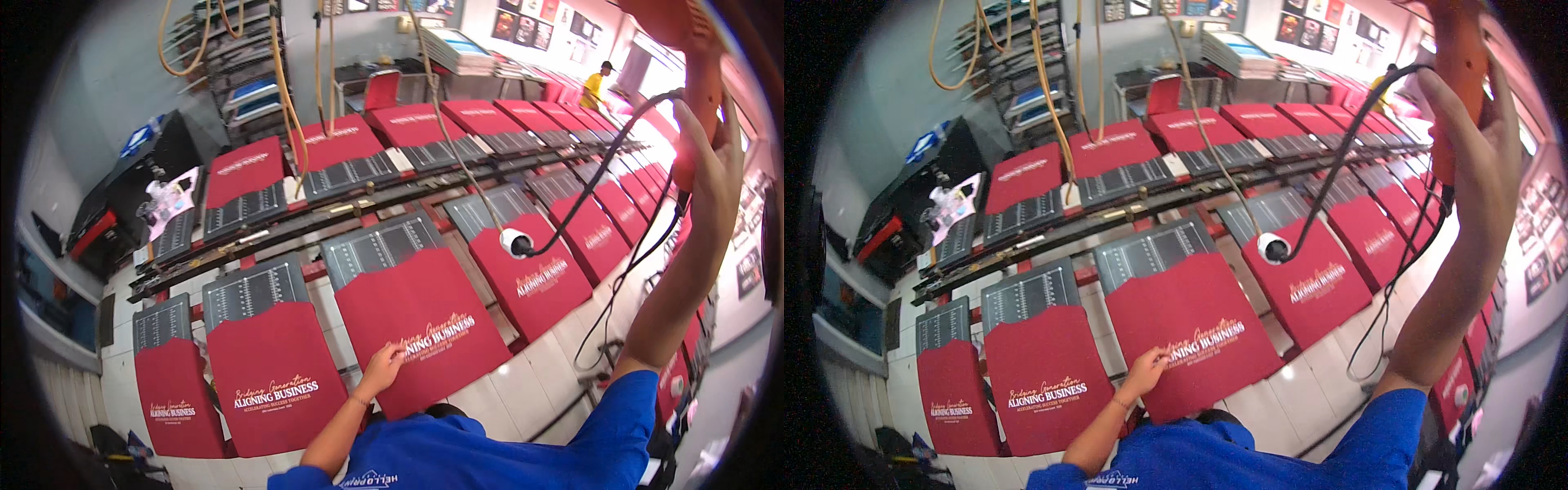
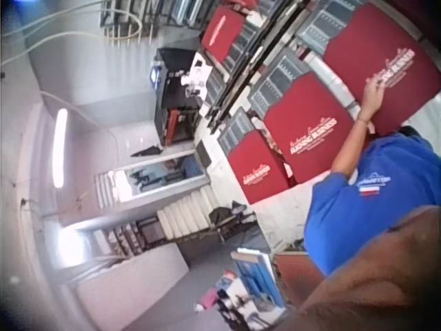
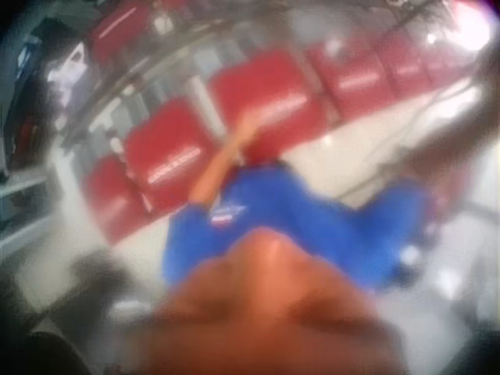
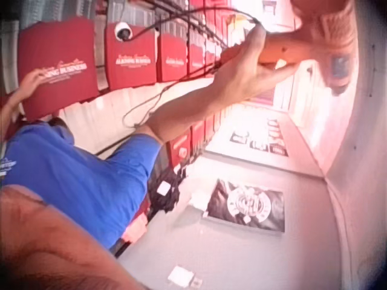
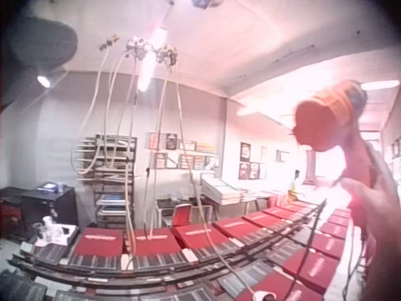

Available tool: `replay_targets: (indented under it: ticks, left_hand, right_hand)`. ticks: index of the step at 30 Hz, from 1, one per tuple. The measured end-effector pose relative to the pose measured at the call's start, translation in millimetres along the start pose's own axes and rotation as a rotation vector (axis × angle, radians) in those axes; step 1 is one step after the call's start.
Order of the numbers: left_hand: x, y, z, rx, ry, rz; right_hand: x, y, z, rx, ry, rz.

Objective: The person cures screen-printed shirts using a heat gun. They move along a carousel of red shirts, hovering the tool over the printed graphics and briefly touching the fabric by hand.

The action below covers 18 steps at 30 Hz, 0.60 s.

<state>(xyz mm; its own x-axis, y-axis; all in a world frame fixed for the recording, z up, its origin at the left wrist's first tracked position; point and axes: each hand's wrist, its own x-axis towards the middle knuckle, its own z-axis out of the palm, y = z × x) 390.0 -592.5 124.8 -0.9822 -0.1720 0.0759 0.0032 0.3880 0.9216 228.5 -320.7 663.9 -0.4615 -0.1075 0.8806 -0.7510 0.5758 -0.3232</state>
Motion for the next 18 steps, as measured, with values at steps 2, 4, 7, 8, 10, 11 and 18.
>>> replay_targets:
  ticks: [2, 4, 7, 8, 10, 11, 18]
  left_hand:
    - [-14, -7, 0, -0.02, 0.171, -0.123]
    - [-28, -14, 3, -0.057, 0.299, -0.29]
    - [-66, -30, 17, -0.009, 0.514, -0.474]
    - [-70, -28, 24, 0.006, 0.55, -0.513]
    - [-74, -27, 35, 0.084, 0.638, -0.552]
    - [-70, -30, 43, 0.134, 0.672, -0.542]
    - [-33, -29, 77, 0.664, 0.801, -0.496]
  right_hand:
    - [19, 19, 27, 0.162, 0.022, -0.062]
    - [36, 45, 47, 0.234, -0.073, -0.068]
    - [41, 90, 109, 0.456, -0.165, -0.093]
    - [40, 99, 126, 0.52, -0.187, -0.11]
    - [33, 121, 154, 0.48, -0.269, -0.017]
    - [29, 136, 175, 0.597, -0.249, -0.072]
    - [-15, 214, 326, 0.754, -0.487, 0.281]
